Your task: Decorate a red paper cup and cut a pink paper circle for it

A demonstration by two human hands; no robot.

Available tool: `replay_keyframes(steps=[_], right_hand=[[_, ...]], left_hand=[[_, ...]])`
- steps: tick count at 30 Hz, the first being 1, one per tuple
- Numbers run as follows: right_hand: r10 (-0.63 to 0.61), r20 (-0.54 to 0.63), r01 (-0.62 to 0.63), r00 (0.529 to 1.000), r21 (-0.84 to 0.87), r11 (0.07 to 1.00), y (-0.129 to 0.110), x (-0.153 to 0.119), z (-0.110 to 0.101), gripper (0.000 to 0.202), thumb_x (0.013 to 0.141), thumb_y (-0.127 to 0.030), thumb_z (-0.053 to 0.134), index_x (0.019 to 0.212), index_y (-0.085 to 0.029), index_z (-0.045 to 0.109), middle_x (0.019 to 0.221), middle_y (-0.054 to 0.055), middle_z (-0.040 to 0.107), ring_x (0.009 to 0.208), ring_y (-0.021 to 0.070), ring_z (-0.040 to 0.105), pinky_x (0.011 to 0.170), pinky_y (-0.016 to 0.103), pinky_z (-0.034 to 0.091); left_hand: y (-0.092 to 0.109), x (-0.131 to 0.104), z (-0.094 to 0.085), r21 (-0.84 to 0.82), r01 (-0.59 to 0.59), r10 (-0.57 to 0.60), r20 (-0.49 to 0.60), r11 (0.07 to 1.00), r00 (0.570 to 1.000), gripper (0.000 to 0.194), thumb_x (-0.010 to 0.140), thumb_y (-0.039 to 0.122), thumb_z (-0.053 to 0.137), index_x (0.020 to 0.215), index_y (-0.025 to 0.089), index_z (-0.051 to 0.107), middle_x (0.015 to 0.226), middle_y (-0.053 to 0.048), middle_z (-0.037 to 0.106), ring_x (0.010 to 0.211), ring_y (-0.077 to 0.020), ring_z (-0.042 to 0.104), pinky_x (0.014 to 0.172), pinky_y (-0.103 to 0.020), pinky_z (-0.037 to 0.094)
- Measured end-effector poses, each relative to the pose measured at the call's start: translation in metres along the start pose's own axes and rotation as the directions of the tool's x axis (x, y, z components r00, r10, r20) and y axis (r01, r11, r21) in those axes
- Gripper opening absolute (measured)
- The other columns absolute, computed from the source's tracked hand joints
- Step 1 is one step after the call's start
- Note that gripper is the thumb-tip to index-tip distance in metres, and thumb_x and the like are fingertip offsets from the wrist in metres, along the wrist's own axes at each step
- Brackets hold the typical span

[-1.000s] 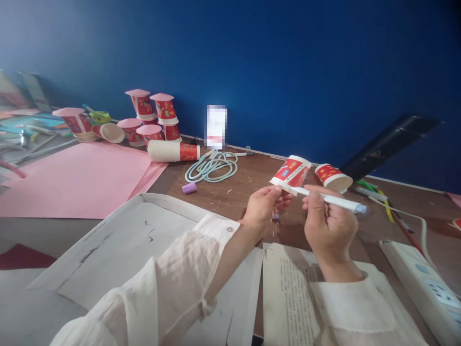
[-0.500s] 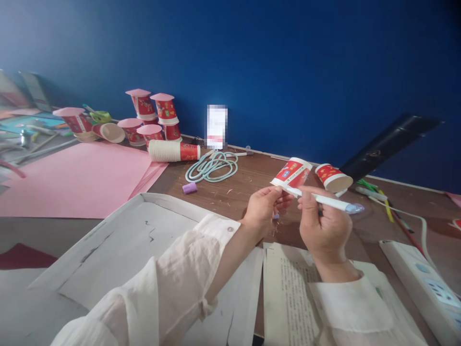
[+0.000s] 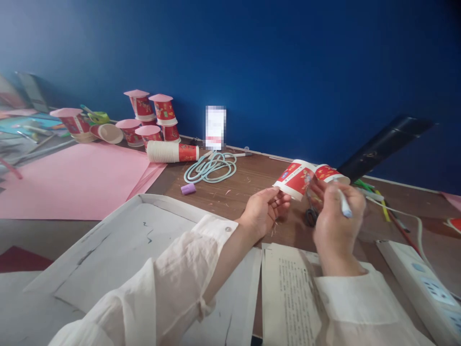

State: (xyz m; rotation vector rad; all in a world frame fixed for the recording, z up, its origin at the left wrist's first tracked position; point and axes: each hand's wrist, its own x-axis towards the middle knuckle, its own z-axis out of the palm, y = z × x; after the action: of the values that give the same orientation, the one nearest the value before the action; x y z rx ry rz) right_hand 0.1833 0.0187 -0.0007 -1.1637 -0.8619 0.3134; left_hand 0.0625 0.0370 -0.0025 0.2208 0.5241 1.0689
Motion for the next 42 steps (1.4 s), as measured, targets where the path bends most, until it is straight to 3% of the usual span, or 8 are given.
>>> replay_keyframes(steps=[3, 6, 12, 18, 23, 29, 35, 42], right_hand=[[0.269, 0.1, -0.282, 0.958, 0.162, 0.946, 0.008, 0.004, 0.003, 0.043, 0.078, -0.055, 0.07, 0.102, -0.023, 0.055, 0.093, 0.001, 0.069, 0.076, 0.0184, 0.07, 0.064, 0.034, 0.057], [0.322, 0.246, -0.375, 0.914, 0.209, 0.903, 0.008, 0.002, 0.005, 0.045, 0.075, -0.06, 0.072, 0.096, -0.022, 0.059, 0.08, -0.002, 0.065, 0.066, 0.0162, 0.067, 0.059, 0.032, 0.057], [0.29, 0.18, -0.332, 0.94, 0.284, 0.899, 0.012, -0.001, 0.008, 0.044, 0.075, -0.051, 0.077, 0.102, -0.02, 0.063, 0.085, -0.002, 0.066, 0.066, 0.0104, 0.063, 0.062, 0.024, 0.053], [0.27, 0.101, -0.282, 0.957, 0.124, 0.952, 0.026, 0.004, 0.004, 0.047, 0.079, -0.056, 0.07, 0.104, -0.018, 0.06, 0.087, 0.0, 0.066, 0.07, 0.0138, 0.065, 0.065, 0.029, 0.054], [-0.121, 0.029, 0.123, 0.992, -0.085, 0.989, 0.012, 0.0, -0.002, 0.038, 0.092, -0.049, 0.056, 0.117, -0.02, 0.055, 0.091, 0.004, 0.07, 0.08, 0.0183, 0.069, 0.078, 0.037, 0.055], [-0.401, 0.359, 0.521, 0.843, -0.356, 0.776, -0.004, -0.016, -0.01, 0.026, 0.097, -0.037, 0.051, 0.102, -0.02, 0.071, 0.086, 0.006, 0.072, 0.079, 0.02, 0.069, 0.08, 0.038, 0.054], [-0.448, 0.451, 0.625, 0.772, -0.41, 0.664, -0.004, -0.015, -0.007, 0.023, 0.096, -0.03, 0.054, 0.1, -0.015, 0.071, 0.09, 0.01, 0.075, 0.083, 0.0222, 0.071, 0.079, 0.035, 0.055], [-0.426, 0.453, 0.613, 0.783, -0.443, 0.654, -0.006, -0.014, -0.007, 0.025, 0.097, -0.031, 0.052, 0.099, -0.015, 0.07, 0.088, 0.01, 0.075, 0.077, 0.0214, 0.071, 0.076, 0.036, 0.055]], left_hand=[[0.002, -0.002, -0.001, -0.01, 0.086, -0.086, 0.054, 0.996, 0.995, 0.014, 0.089, 0.01, 0.056, 0.078, 0.008, 0.064, 0.066, -0.005, 0.063, 0.06, -0.0089, 0.062, 0.061, -0.018, 0.052], [0.002, -0.003, -0.002, 0.026, 0.14, -0.143, 0.124, 0.99, 0.982, 0.017, 0.089, 0.01, 0.055, 0.074, 0.008, 0.064, 0.063, -0.005, 0.063, 0.057, -0.0081, 0.06, 0.058, -0.016, 0.052], [-0.004, -0.004, -0.002, 0.109, 0.087, -0.106, 0.178, 0.99, 0.978, 0.017, 0.091, 0.015, 0.057, 0.083, 0.006, 0.069, 0.071, -0.007, 0.067, 0.065, -0.0089, 0.064, 0.067, -0.017, 0.054], [-0.007, -0.006, -0.002, 0.193, 0.062, -0.097, 0.176, 0.979, 0.98, 0.015, 0.088, 0.009, 0.059, 0.079, 0.007, 0.07, 0.075, -0.007, 0.07, 0.067, -0.0078, 0.066, 0.075, -0.017, 0.052], [-0.004, -0.004, 0.0, 0.169, 0.023, -0.033, 0.057, 0.985, 0.998, 0.016, 0.09, 0.012, 0.058, 0.079, 0.009, 0.069, 0.076, -0.006, 0.07, 0.065, -0.0069, 0.065, 0.069, -0.017, 0.05], [-0.007, 0.001, -0.002, 0.08, -0.076, 0.071, 0.071, 0.994, 0.995, 0.013, 0.086, 0.008, 0.062, 0.077, 0.006, 0.07, 0.073, -0.008, 0.07, 0.068, -0.01, 0.066, 0.077, -0.022, 0.051], [-0.01, 0.005, -0.005, 0.073, -0.116, 0.109, 0.091, 0.991, 0.99, 0.006, 0.077, 0.013, 0.074, 0.075, 0.007, 0.072, 0.073, -0.007, 0.07, 0.068, -0.011, 0.066, 0.081, -0.025, 0.051], [-0.012, 0.01, -0.009, 0.106, -0.132, 0.125, 0.071, 0.986, 0.99, 0.011, 0.073, 0.018, 0.079, 0.075, 0.01, 0.072, 0.073, -0.006, 0.07, 0.071, -0.0116, 0.066, 0.086, -0.029, 0.051]])
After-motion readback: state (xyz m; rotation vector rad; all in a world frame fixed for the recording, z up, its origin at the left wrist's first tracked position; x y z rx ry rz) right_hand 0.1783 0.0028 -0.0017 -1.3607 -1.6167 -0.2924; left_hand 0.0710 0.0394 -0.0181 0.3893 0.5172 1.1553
